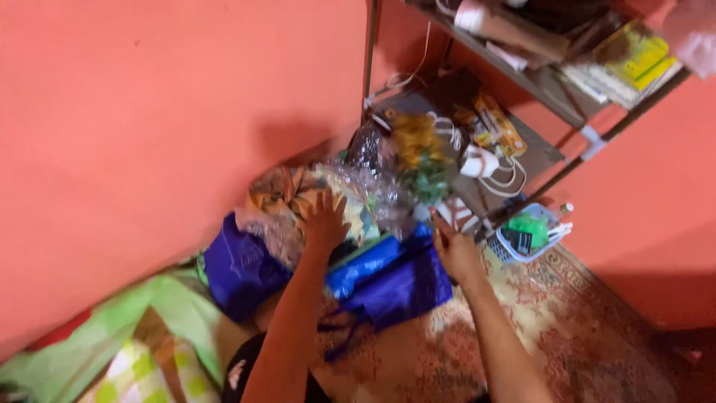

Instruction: Dusting various furniture items including a bed, a desk, shelves, and a cabinet using a feather duster.

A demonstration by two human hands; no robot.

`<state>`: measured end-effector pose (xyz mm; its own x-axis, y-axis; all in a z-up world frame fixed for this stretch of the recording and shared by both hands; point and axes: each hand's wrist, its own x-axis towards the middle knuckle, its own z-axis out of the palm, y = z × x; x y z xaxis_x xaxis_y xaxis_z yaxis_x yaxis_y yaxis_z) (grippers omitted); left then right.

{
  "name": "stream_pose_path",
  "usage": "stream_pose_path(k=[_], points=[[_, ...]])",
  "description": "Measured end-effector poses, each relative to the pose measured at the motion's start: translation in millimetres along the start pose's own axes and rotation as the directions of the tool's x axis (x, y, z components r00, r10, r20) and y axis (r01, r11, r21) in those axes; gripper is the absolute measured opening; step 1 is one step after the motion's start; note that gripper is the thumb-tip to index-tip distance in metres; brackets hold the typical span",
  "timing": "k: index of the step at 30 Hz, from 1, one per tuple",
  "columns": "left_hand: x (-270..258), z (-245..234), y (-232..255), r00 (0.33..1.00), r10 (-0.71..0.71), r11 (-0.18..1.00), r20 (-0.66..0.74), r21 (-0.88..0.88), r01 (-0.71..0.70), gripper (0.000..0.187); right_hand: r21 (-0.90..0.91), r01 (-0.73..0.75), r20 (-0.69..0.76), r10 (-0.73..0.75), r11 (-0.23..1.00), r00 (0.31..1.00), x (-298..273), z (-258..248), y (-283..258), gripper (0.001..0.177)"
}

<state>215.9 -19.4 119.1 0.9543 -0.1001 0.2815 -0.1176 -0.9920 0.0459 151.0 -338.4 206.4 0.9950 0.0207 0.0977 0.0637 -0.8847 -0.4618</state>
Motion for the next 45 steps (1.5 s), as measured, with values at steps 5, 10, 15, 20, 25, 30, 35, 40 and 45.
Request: stream_pose_path(k=[5, 10, 15, 20, 25, 30, 35, 40, 45], points=[[23, 9, -12, 0.999, 0.011, 0.996, -0.037, -0.087, -0.014, 0.076, -0.032, -0.026, -0.131, 0.022, 0.999, 0.991, 33, -3, -13, 0.050], [36, 26, -2, 0.984, 0.091, 0.964, -0.154, -0.234, -0.126, 0.073, -0.044, 0.045, -0.040, -0.047, 0.998, 0.998, 59, 21, -34, 0.055], [39, 95, 1, 0.988, 0.108, 0.982, -0.111, -0.141, -0.123, 0.069, -0.027, 0.092, -0.033, -0.093, 0.995, 0.995, 59, -21, -106, 0.047], [49, 45, 4, 0.969, 0.074, 0.988, 0.237, -0.146, -0.040, 0.070, -0.155, 0.020, -0.047, -0.028, 0.988, 0.999, 118, -38, -139, 0.052], [49, 17, 1, 0.949, 0.068, 0.985, 0.308, -0.171, -0.015, 0.069, -0.269, -0.051, -0.012, 0.049, 0.962, 0.999, 133, 8, -112, 0.036], [46, -5, -3, 0.953, 0.068, 0.982, 0.294, -0.191, -0.011, 0.062, -0.167, 0.005, -0.248, -0.047, 0.986, 0.968, 109, -47, -168, 0.049], [46, -4, -9, 0.954, 0.075, 0.979, 0.290, -0.201, -0.015, 0.065, -0.155, 0.000, -0.241, -0.038, 0.988, 0.970, 127, -26, -139, 0.043], [45, 21, -6, 0.955, 0.083, 0.971, 0.285, -0.239, -0.013, 0.065, -0.313, -0.203, 0.066, 0.235, 0.928, 0.970, 83, 14, -108, 0.036], [41, 40, -5, 0.909, 0.117, 0.980, 0.400, -0.196, -0.040, 0.067, -0.315, 0.104, 0.062, -0.089, 0.943, 0.994, 16, 32, -70, 0.055]])
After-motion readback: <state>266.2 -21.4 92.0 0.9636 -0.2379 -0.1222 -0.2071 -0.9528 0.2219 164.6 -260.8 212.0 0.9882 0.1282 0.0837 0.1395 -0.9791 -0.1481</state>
